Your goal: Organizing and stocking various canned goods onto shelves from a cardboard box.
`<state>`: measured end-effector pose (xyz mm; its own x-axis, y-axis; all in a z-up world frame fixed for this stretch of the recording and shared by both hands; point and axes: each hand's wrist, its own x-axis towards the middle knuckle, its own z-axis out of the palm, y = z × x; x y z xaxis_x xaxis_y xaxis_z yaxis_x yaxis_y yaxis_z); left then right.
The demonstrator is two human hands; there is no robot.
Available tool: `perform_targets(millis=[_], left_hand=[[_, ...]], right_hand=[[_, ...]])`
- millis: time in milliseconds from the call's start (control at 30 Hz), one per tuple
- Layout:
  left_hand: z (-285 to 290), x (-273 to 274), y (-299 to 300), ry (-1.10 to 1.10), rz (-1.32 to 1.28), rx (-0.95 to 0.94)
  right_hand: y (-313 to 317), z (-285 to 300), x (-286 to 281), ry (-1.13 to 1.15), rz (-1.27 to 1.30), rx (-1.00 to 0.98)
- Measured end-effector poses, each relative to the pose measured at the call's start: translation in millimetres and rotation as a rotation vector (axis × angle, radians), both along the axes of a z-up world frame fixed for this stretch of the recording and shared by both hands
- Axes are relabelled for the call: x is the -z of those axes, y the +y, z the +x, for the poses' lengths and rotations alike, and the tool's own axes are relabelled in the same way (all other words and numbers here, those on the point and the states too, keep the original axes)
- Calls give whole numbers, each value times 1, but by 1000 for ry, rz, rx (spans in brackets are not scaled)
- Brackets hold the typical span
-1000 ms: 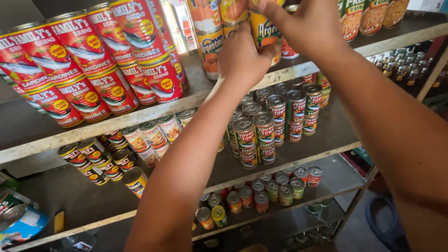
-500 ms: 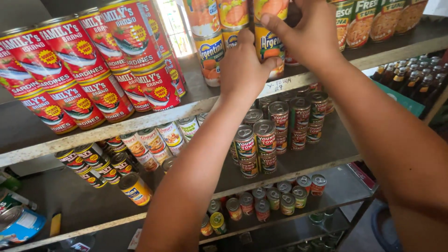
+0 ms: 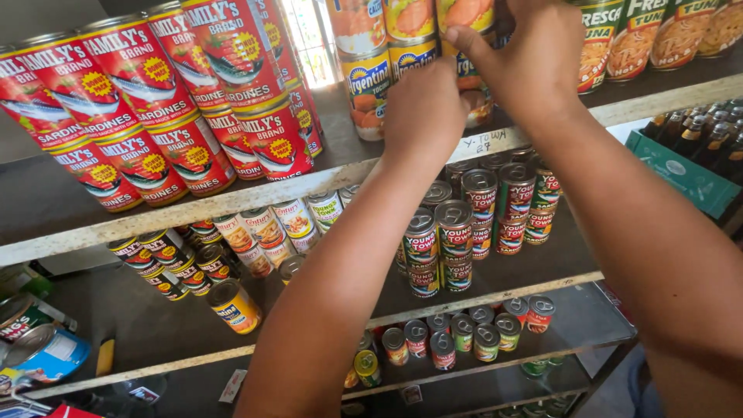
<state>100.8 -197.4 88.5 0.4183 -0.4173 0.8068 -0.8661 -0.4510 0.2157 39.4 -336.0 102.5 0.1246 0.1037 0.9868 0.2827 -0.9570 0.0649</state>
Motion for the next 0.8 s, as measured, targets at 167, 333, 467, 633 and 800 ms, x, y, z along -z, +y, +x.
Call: perform_targets(millis=[167,333,467,633,800], left_hand=[[-3,-2,0,14,61,13],[1,-1,-1,-4,61,28],[6,0,-5,2,78,1],[12,3,-8,-42,86,7],[10,4,-6,-33,71,35]], right_hand=[[1,-2,0,18,44,79],[2,3,2,-67,28,-11],[-7,14,8,-26,103,-31],[-2,10,4,-64,45,-6],[-6,11,8,-91,23,12]])
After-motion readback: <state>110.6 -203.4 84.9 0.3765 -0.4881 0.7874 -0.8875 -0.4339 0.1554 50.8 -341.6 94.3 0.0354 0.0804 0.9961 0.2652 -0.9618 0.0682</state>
